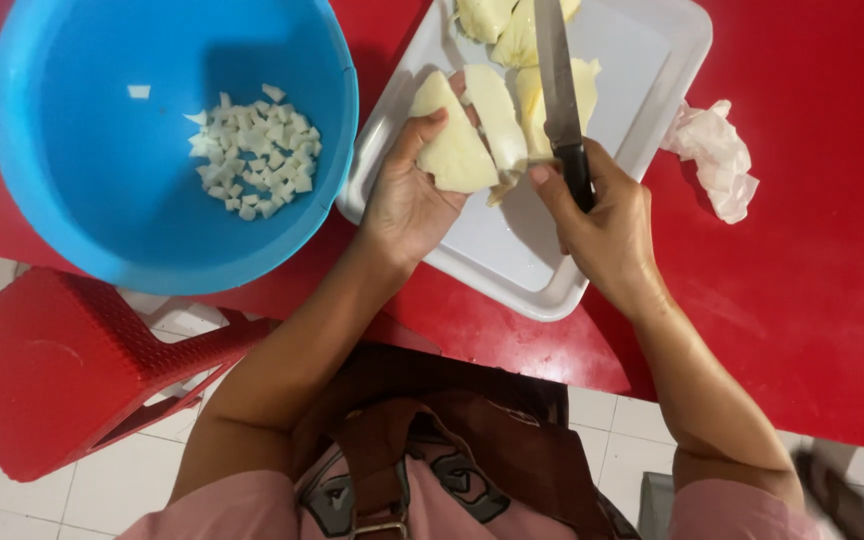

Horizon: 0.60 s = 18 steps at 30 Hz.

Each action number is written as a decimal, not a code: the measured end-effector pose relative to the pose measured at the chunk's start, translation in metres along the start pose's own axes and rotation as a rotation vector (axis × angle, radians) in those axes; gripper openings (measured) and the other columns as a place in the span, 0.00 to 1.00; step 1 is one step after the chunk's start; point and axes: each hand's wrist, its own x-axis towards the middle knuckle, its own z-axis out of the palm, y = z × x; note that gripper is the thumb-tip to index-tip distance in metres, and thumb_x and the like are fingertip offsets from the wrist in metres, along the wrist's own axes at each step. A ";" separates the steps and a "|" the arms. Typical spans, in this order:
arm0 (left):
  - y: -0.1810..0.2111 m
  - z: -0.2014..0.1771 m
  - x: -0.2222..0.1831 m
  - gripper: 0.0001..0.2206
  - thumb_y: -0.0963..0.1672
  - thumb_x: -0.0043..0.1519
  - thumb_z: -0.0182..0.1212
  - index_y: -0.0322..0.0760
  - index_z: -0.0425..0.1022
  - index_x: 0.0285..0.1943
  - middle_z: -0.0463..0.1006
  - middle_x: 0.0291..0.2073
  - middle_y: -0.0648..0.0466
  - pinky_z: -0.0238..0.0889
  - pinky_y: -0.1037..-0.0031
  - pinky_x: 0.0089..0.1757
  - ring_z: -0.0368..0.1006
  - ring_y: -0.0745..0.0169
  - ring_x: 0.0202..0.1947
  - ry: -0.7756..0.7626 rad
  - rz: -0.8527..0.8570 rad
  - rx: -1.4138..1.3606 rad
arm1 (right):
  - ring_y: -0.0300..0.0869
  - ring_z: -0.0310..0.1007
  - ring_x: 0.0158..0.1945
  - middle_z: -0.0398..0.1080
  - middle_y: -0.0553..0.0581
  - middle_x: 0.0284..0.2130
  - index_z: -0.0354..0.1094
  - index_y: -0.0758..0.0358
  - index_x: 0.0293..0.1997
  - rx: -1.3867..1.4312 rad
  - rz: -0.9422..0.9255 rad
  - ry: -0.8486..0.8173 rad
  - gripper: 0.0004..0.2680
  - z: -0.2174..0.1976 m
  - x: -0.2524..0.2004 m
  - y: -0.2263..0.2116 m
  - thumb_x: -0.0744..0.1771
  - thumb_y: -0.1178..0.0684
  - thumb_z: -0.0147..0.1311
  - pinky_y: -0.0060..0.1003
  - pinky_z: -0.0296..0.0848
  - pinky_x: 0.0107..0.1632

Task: Dicing white food blocks into small cubes using a knife over a blue bowl

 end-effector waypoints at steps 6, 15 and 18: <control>-0.002 0.016 -0.016 0.25 0.42 0.61 0.68 0.28 0.70 0.68 0.79 0.58 0.42 0.69 0.64 0.58 0.75 0.50 0.59 -0.134 -0.009 0.157 | 0.30 0.52 0.11 0.56 0.47 0.11 0.68 0.71 0.57 0.366 -0.026 -0.105 0.16 0.003 0.016 0.008 0.70 0.45 0.56 0.22 0.52 0.18; -0.006 -0.002 -0.011 0.22 0.42 0.63 0.66 0.26 0.71 0.65 0.78 0.58 0.40 0.66 0.64 0.59 0.74 0.48 0.59 -0.248 -0.020 0.197 | 0.29 0.50 0.11 0.62 0.48 0.17 0.68 0.62 0.47 0.802 0.170 -0.137 0.12 0.020 0.024 0.022 0.64 0.53 0.66 0.26 0.45 0.12; -0.003 0.024 -0.023 0.21 0.42 0.59 0.60 0.25 0.73 0.62 0.79 0.54 0.45 0.68 0.70 0.54 0.75 0.56 0.55 0.098 -0.042 0.301 | 0.29 0.47 0.08 0.53 0.44 0.08 0.66 0.59 0.38 0.903 0.292 -0.224 0.09 0.015 0.026 0.017 0.64 0.53 0.65 0.26 0.43 0.12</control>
